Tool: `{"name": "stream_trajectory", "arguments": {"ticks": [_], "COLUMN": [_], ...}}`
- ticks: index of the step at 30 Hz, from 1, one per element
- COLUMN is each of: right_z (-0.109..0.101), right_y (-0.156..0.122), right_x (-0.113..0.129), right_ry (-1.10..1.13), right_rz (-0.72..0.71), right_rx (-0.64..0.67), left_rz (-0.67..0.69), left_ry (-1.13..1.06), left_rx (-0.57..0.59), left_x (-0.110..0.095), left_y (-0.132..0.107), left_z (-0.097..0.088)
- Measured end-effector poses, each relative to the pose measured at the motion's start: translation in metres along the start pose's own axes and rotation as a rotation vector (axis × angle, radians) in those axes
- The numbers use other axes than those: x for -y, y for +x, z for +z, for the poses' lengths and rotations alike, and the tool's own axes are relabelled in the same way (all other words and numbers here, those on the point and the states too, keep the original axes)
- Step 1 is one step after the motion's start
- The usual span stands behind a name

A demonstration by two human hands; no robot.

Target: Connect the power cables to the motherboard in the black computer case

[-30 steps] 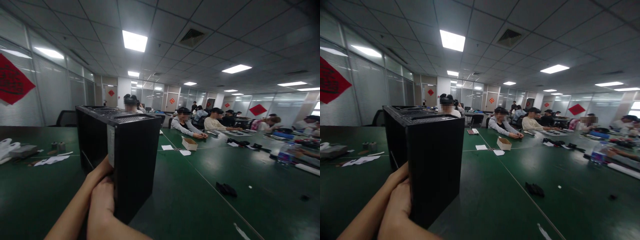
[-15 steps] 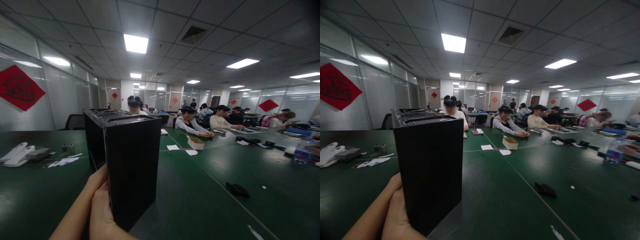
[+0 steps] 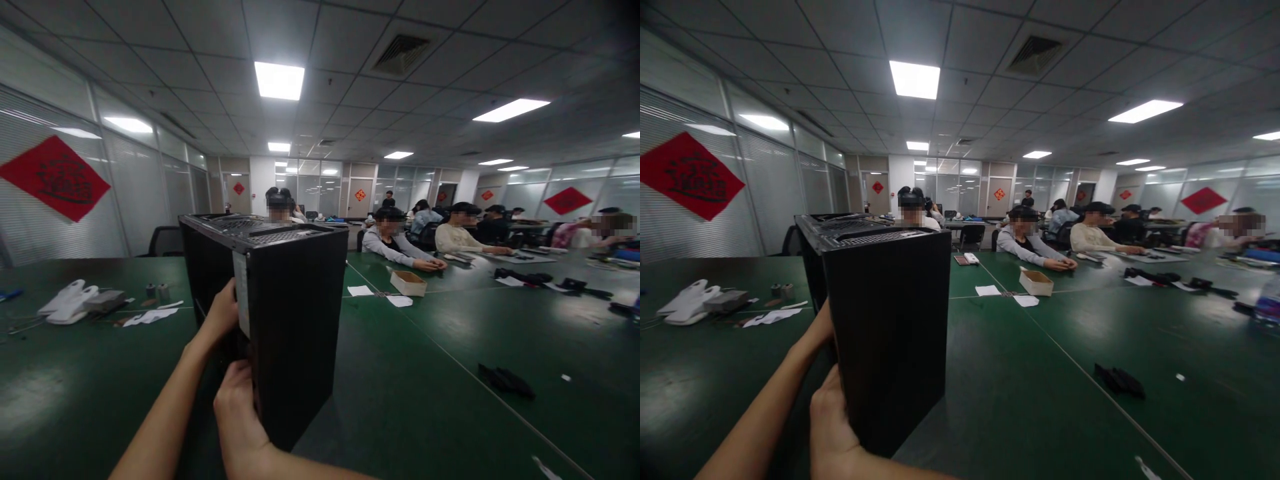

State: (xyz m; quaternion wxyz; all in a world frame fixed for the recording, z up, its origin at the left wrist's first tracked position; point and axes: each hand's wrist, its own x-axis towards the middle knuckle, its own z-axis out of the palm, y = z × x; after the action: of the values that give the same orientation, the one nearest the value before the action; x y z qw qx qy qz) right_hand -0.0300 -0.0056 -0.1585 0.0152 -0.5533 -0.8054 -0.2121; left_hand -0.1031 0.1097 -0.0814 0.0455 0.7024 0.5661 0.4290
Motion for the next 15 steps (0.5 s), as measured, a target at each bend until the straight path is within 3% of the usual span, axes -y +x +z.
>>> {"name": "stream_trajectory", "arguments": {"ticks": [4,7,10,15], "right_z": [0.015,0.024,0.029,0.039], "right_y": [-0.026,-0.044,-0.051,-0.043], "right_x": [-0.025,-0.05,-0.076,-0.129], "right_ry": [0.096,0.137,0.027,-0.122], "right_rz": [0.014,-0.004,-0.079,-0.149], "right_rx": [-0.266,-0.34,-0.358,-0.336], "left_rz": [-0.024,-0.068,-0.084,-0.076], "left_ry": [0.112,0.319,0.459,0.522], "left_rx": [0.143,0.324,0.463,0.543], "left_x": [0.025,0.036,0.03,0.007], "left_y": [0.0,-0.005,-0.008,-0.012], "left_z": [-0.007,-0.004,0.002,0.013]}}
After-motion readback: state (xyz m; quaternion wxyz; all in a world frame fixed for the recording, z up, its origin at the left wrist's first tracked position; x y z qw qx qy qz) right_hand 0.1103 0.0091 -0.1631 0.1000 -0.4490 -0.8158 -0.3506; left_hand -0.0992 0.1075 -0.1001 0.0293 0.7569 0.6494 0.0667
